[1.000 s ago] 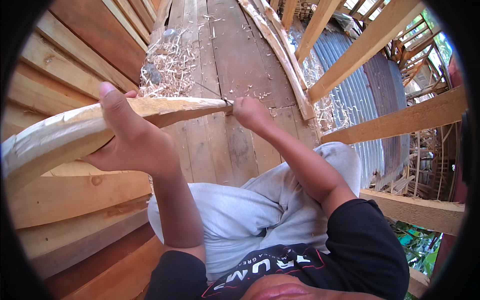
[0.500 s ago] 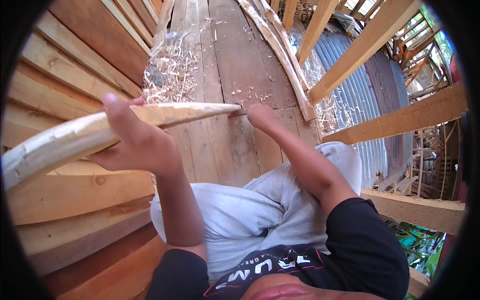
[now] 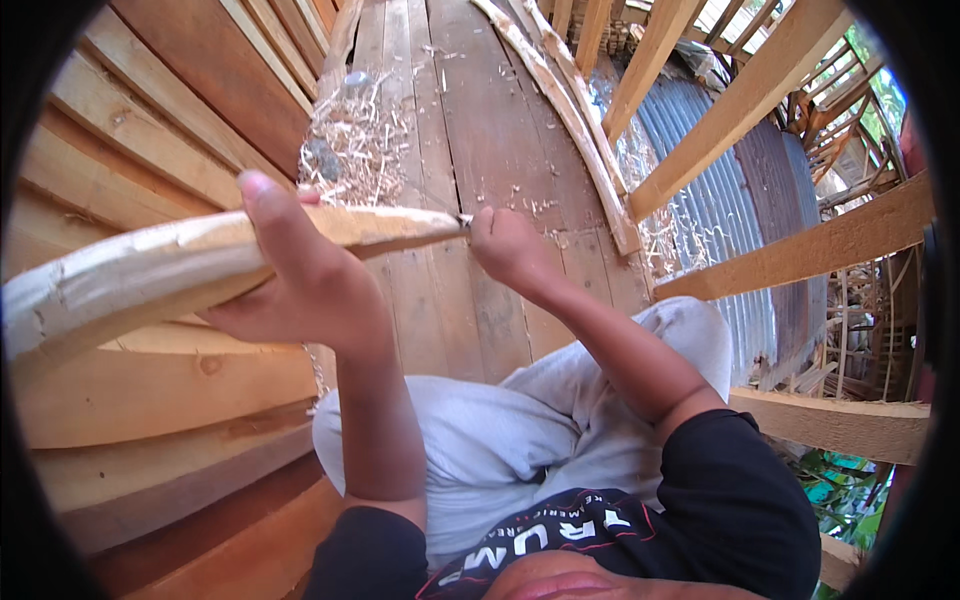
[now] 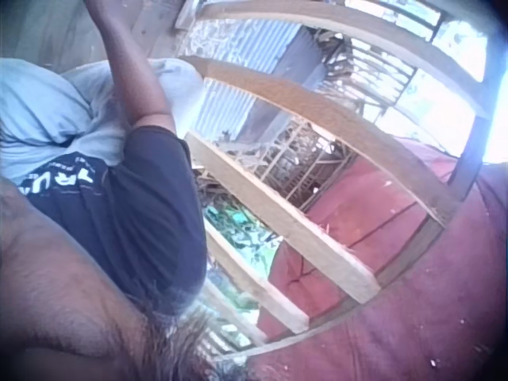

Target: The person sits on a wooden floor and uses a small knife to carve a long, curved piece of wood. They repeatedly shave thin layers from the surface, rotating the wood to work on different sides and occasionally clearing wood shavings from the floor.

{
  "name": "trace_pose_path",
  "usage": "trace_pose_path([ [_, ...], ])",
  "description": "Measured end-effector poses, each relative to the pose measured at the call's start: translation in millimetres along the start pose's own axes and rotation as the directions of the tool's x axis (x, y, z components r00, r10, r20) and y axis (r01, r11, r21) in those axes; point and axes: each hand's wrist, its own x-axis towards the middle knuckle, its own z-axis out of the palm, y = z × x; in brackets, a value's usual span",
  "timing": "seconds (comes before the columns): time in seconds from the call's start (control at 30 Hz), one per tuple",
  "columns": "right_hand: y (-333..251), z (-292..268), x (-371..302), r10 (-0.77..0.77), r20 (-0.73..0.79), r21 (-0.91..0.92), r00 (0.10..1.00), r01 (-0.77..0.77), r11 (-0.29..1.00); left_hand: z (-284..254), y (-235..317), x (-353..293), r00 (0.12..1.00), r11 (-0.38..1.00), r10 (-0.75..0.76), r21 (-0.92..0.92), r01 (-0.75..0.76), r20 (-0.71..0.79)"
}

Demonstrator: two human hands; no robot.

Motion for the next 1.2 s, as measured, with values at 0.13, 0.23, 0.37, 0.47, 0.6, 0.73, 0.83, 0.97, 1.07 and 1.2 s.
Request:
trace_pose_path([
  [0.13, 62.4, 23.7, 18.2, 0.124, -0.084, -0.001, 0.989, -0.124, 0.992, 6.7, -0.5, -3.5, 0.999, 0.999, -0.036, -0.016, 0.036, -0.006],
  [0.23, 54.9, 21.6, 14.3, 0.074, -0.056, 0.044, 0.996, -0.071, 0.996, 5.1, 1.0, -2.4, 0.999, 0.999, -0.047, -0.009, 0.047, -0.019],
  [0.37, 23.2, 13.3, 11.8, -0.005, 0.048, 0.061, 0.999, 0.002, 0.998, 0.9, -3.6, 0.0, 0.998, 0.999, -0.026, 0.020, 0.027, -0.057],
  [0.47, 115.2, 33.8, 42.0, 0.042, 0.057, -0.112, 0.998, -0.035, 0.993, 12.3, 3.6, -8.6, 0.999, 0.999, -0.040, -0.011, 0.039, -0.038],
  [0.6, 46.7, 19.1, 33.0, -0.207, 0.168, -0.175, 0.964, 0.236, 0.956, 2.5, -3.8, 1.1, 0.999, 0.998, 0.007, 0.055, -0.005, -0.041],
  [0.73, 36.9, 3.5, 20.7, -0.041, 0.119, -0.032, 0.992, 0.045, 0.998, 4.8, -1.5, -3.8, 1.000, 1.000, 0.005, 0.030, -0.004, -0.018],
  [0.83, 82.0, 17.8, 30.9, 0.023, 0.111, -0.055, 0.994, -0.016, 0.998, 13.0, -0.4, -4.0, 1.000, 1.000, 0.006, -0.008, -0.006, -0.020],
  [0.97, 14.4, 25.8, 21.8, -0.154, -0.031, 0.146, 0.988, 0.157, 0.977, 15.7, -2.3, -0.6, 0.993, 0.995, 0.092, -0.034, -0.094, -0.067],
  [1.07, 51.6, 38.4, 40.1, -0.083, -0.105, 0.210, 0.991, 0.104, 0.972, 19.9, 3.8, -3.5, 0.997, 0.998, 0.042, -0.047, -0.045, -0.070],
  [1.2, 103.0, 54.9, 57.0, -0.092, -0.068, -0.027, 0.993, 0.090, 0.996, 17.8, 1.2, -3.9, 1.000, 1.000, 0.011, -0.027, -0.011, -0.024],
])
